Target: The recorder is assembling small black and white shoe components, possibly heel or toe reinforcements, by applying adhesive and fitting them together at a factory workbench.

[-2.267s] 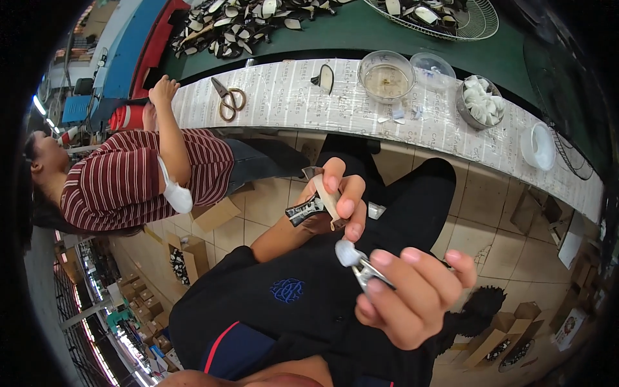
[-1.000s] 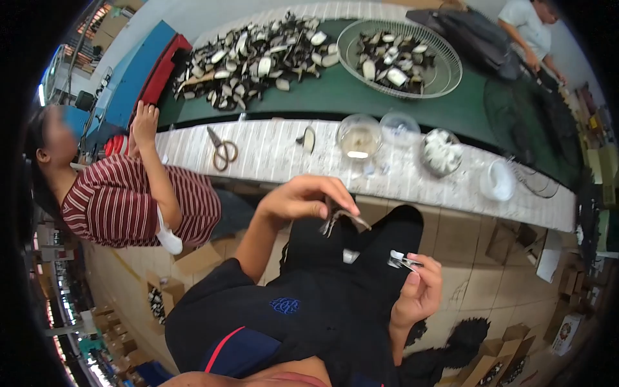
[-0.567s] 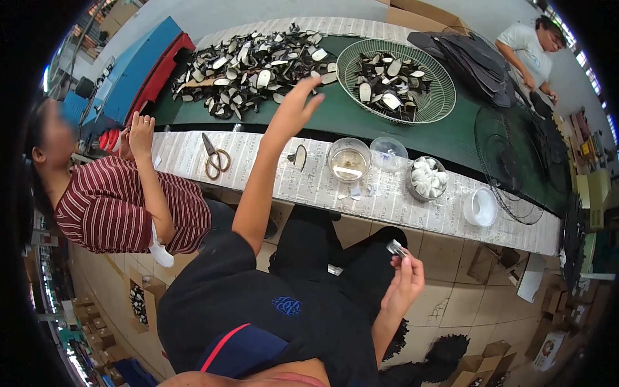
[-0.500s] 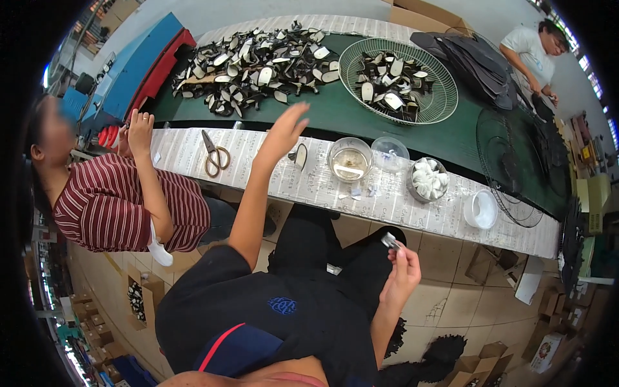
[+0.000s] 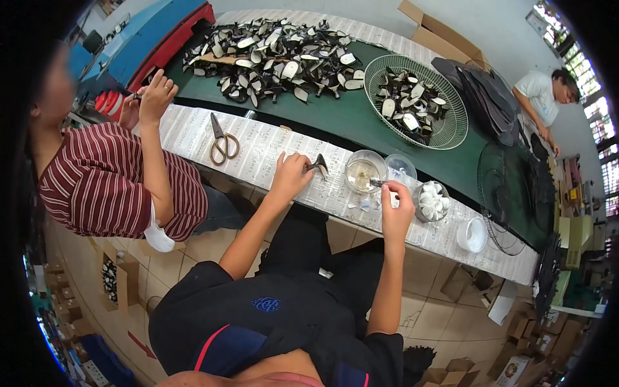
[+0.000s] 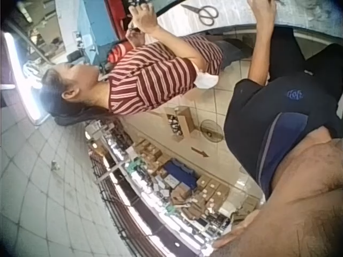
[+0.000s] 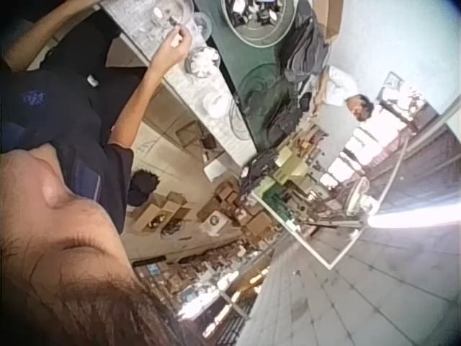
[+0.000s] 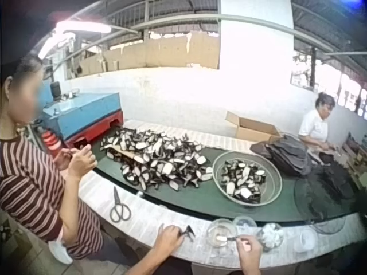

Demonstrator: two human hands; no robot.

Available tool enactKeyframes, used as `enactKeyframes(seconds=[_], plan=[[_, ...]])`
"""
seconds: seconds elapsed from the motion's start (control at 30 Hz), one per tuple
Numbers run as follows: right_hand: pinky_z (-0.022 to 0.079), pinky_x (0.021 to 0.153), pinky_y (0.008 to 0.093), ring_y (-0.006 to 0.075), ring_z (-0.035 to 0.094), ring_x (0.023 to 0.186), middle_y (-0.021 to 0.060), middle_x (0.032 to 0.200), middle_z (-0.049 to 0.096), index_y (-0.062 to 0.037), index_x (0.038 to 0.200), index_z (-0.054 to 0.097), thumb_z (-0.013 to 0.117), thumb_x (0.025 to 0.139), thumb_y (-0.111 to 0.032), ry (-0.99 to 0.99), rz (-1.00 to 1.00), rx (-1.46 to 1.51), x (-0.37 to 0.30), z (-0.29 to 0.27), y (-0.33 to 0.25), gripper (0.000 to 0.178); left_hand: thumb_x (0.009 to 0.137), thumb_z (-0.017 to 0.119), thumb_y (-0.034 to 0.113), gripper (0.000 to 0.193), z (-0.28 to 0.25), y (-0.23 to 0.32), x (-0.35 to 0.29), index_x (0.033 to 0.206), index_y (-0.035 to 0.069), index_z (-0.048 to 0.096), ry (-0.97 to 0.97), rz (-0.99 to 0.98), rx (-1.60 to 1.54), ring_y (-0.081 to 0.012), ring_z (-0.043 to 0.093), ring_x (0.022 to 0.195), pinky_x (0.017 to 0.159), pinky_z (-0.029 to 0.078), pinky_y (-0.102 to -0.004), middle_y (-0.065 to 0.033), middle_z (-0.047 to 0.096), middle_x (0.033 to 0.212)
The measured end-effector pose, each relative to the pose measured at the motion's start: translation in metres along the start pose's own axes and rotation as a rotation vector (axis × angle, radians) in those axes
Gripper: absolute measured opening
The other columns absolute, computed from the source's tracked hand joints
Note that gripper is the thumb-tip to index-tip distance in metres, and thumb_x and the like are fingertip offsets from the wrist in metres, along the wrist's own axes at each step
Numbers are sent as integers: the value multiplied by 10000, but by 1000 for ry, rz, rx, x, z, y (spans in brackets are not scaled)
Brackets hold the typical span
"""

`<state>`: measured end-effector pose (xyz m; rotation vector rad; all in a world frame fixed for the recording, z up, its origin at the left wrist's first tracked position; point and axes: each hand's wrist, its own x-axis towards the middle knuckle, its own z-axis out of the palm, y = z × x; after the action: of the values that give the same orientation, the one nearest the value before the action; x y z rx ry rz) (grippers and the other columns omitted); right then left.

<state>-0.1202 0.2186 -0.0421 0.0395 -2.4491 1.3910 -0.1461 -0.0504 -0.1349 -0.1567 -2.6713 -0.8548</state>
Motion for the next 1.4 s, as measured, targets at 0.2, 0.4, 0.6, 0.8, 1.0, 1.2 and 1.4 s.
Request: enactKeyframes(seconds=[0.2,0.4,0.6,0.8,1.0,1.2,1.4], plan=[[467,788,298,182,624,866,83,933,681,8,913,647,641,893,-113,40,-112,-48,-9,11,-2,122,794,714,424,505,-10,13,-18,1082,32,577,-43,-147,-68,-323,502,1104,1073,256,-559,-138,572,1095],[462,668,268,149,600,753,54,824,626,-10,940,620,601,940,-143,185,477,683,-77,6,18,135,815,603,599,809,-1,-22,-40,1380,45,431,-231,-49,-169,-430,196,1412,1116,118,-620,-208,327,1482],[500,697,310,169,626,797,59,908,671,-59,973,627,608,943,-241,218,967,1137,-165,-18,58,186,861,661,375,512,-16,-6,-53,1278,89,582,-271,32,-8,-416,128,1443,1136,78,-593,-177,303,1514],[509,698,299,168,629,808,80,944,679,-51,1011,627,601,946,-223,238,926,1182,-175,-40,46,185,884,657,167,286,-8,15,-57,1133,27,658,115,29,-126,-305,622,999,866,478,-390,-103,653,1023],[504,733,298,164,620,797,106,948,657,-2,975,581,574,945,-125,134,583,1077,-142,-53,-3,127,927,639,137,261,-20,55,-61,1158,18,617,8,-484,-1178,-163,635,873,746,521,-295,-89,610,1033],[496,739,306,170,604,791,150,991,658,19,954,589,548,959,-113,86,350,1043,-107,-64,-36,138,888,680,110,358,-49,90,-64,1188,-53,570,-277,-506,-1526,-174,661,846,718,542,-278,-99,664,986],[514,771,310,241,650,852,176,990,671,26,952,601,652,845,15,-7,-198,381,-95,-80,-88,118,810,766,196,449,-71,127,-71,1160,-37,607,-396,-389,-1402,-142,647,848,736,531,-264,-69,668,964]])
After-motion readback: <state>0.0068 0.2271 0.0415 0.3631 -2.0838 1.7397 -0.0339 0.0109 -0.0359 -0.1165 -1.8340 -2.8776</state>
